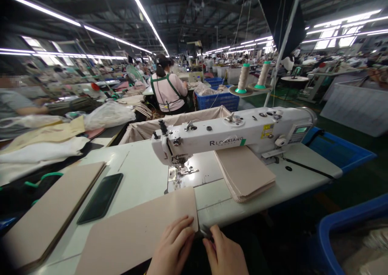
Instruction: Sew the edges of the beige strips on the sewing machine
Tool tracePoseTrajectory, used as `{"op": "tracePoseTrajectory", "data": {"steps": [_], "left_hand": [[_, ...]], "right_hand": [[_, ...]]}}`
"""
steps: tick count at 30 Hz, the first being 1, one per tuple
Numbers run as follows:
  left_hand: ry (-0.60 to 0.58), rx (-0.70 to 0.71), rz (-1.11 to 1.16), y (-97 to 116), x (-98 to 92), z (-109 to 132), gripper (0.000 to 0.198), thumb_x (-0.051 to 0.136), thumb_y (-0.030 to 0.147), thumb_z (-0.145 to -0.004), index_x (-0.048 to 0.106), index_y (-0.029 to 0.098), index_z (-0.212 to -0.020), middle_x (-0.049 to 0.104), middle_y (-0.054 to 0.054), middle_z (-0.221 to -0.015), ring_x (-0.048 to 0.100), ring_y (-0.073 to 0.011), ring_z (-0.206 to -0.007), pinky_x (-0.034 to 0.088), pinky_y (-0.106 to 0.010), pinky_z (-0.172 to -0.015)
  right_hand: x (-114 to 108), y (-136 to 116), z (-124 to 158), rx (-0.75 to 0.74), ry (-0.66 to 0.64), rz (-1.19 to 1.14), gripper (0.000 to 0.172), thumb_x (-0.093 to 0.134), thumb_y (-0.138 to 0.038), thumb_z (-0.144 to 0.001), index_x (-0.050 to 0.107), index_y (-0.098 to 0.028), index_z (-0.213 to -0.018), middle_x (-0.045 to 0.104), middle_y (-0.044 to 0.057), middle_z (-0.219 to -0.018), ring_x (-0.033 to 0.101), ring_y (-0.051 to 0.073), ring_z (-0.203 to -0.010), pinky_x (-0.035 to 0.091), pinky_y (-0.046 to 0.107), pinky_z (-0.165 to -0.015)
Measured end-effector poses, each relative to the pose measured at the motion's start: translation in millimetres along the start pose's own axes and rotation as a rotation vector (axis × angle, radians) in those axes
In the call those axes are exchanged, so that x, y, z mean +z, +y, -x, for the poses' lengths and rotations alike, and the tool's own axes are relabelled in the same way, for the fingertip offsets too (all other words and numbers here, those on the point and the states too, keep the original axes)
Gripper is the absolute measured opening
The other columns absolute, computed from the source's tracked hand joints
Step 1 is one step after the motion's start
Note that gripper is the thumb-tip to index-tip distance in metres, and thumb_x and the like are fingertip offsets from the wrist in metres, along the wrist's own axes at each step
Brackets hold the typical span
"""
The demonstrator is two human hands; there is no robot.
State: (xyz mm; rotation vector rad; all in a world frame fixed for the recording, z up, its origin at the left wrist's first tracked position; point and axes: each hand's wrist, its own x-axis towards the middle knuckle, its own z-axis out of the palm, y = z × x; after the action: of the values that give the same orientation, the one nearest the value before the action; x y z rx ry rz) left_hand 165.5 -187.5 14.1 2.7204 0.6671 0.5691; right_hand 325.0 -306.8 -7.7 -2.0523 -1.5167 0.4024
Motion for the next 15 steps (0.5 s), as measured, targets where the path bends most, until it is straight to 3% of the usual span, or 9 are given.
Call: {"op": "tracePoseTrajectory", "data": {"steps": [5, 9, 13, 15], "left_hand": [[0.028, -0.003, 0.040, -2, 1.7, 5, 0.019, 0.046, 0.020, -0.095, 0.058, 0.023, -0.109, 0.053, -0.009, -0.135, 0.049, -0.0270, -0.125, 0.048, -0.044, -0.102], [0.000, 0.018, 0.033, -2, 2.9, 8, 0.023, 0.046, 0.020, -0.095, 0.058, 0.024, -0.115, 0.047, -0.009, -0.141, 0.045, -0.0279, -0.129, 0.048, -0.045, -0.102], [-0.063, 0.046, 0.073, -1, -18.6, 6, 0.019, 0.044, 0.022, -0.096, 0.062, 0.023, -0.102, 0.045, -0.008, -0.143, 0.043, -0.0257, -0.131, 0.045, -0.041, -0.106], [-0.115, 0.056, 0.104, -15, -37.6, 5, 0.019, 0.045, 0.026, -0.097, 0.063, 0.023, -0.090, 0.049, -0.004, -0.140, 0.044, -0.0236, -0.131, 0.038, -0.041, -0.111]], "right_hand": [[2, -13, -2, -0.094, -0.054, 0.018, 0.010, 0.036, -0.028, -0.098, 0.045, -0.024, -0.095, 0.065, 0.001, -0.085, 0.067, 0.019, -0.072, 0.042, 0.025, -0.059], [12, -16, -6, -0.052, -0.036, 0.131, 0.017, 0.031, -0.028, -0.100, 0.045, -0.024, -0.091, 0.066, 0.001, -0.081, 0.068, 0.021, -0.067, 0.040, 0.027, -0.052], [14, -7, -5, -0.014, -0.036, 0.168, 0.024, 0.025, -0.029, -0.102, 0.044, -0.025, -0.088, 0.066, -0.001, -0.075, 0.067, 0.021, -0.062, 0.036, 0.028, -0.048], [11, 1, -3, 0.012, -0.005, 0.143, 0.024, 0.025, -0.033, -0.102, 0.045, -0.026, -0.089, 0.065, -0.002, -0.073, 0.067, 0.021, -0.062, 0.038, 0.027, -0.048]]}}
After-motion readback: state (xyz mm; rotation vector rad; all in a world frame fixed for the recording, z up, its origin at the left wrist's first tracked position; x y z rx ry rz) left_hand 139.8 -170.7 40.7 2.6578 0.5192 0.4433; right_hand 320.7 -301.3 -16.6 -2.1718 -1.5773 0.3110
